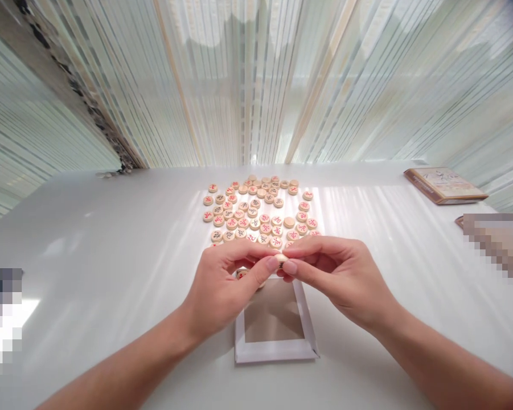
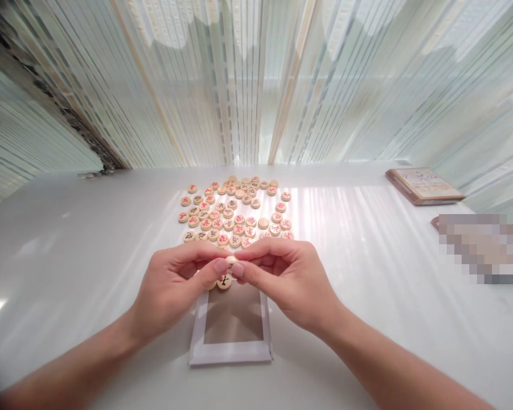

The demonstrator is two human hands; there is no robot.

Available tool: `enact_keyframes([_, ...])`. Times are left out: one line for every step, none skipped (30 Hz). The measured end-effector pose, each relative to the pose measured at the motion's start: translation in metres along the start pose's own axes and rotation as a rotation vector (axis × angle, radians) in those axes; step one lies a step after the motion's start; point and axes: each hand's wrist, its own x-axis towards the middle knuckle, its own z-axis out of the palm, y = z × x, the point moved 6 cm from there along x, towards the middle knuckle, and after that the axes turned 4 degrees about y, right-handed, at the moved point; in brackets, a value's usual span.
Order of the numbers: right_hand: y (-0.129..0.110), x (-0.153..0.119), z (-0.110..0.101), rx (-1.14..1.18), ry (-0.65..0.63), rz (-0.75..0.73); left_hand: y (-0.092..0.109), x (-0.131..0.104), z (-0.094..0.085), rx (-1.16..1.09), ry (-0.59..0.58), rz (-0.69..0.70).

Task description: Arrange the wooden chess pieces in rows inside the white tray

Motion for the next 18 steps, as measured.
enact_keyframes([-0.001, 0.0, 0.0, -0.013, 0.003, -0.011, 0.002, 0.0, 0.0, 0.021, 0.008, 0.022])
enact_keyframes([-0.002, -0.001, 0.001, -0.023, 0.002, -0.018, 0.004, 0.0, -0.001, 0.04, 0.015, 0.041])
enact_keyframes([-0.003, -0.001, 0.001, -0.028, 0.0, -0.022, 0.005, 0.0, -0.001, 0.057, 0.019, 0.058])
enact_keyframes([-0.003, -0.001, 0.002, -0.028, -0.003, -0.024, 0.007, 0.0, -0.001, 0.071, 0.021, 0.073])
enact_keyframes([-0.003, -0.001, 0.002, -0.025, -0.007, -0.024, 0.008, 0.0, -0.001, 0.084, 0.021, 0.087])
enact_keyframes([-0.003, 0.0, 0.002, -0.019, -0.01, -0.021, 0.009, 0.0, 0.0, 0.095, 0.019, 0.098])
enact_keyframes([-0.003, 0.0, 0.002, -0.012, -0.013, -0.016, 0.01, 0.0, 0.0, 0.102, 0.018, 0.107])
enact_keyframes([-0.002, 0.0, 0.003, -0.003, -0.016, -0.008, 0.01, -0.001, 0.0, 0.105, 0.019, 0.115])
enact_keyframes([-0.002, 0.0, 0.003, 0.007, -0.02, 0.003, 0.011, -0.001, 0.0, 0.106, 0.02, 0.119])
enact_keyframes([-0.001, 0.001, 0.003, 0.02, -0.027, 0.014, 0.011, -0.001, 0.0, 0.102, 0.016, 0.117])
enact_keyframes([-0.001, 0.001, 0.003, 0.032, -0.036, 0.024, 0.011, -0.001, 0.0, 0.091, 0.008, 0.11])
enact_keyframes([0.0, 0.001, 0.003, 0.041, -0.045, 0.032, 0.011, -0.001, 0.001, 0.073, -0.006, 0.096])
enact_keyframes([0.001, 0.001, 0.003, 0.046, -0.052, 0.038, 0.01, -0.001, 0.001, 0.051, -0.02, 0.075])
enact_keyframes([0.002, 0.001, 0.002, 0.046, -0.058, 0.044, 0.009, -0.001, 0.002, 0.029, -0.03, 0.05])
enact_keyframes([0.004, 0.001, 0.001, 0.042, -0.062, 0.049, 0.007, -0.001, 0.002, 0.008, -0.034, 0.022])
enact_keyframes([0.005, 0.001, 0.001, 0.036, -0.065, 0.056, 0.005, -0.001, 0.001, -0.011, -0.031, -0.006])
enact_keyframes([0.006, 0.001, 0.0, 0.031, -0.067, 0.066, 0.003, -0.001, 0.001, -0.03, -0.025, -0.036])
enact_keyframes([0.007, 0.001, -0.001, 0.028, -0.067, 0.076, 0.0, -0.001, 0.0, -0.051, -0.016, -0.065])
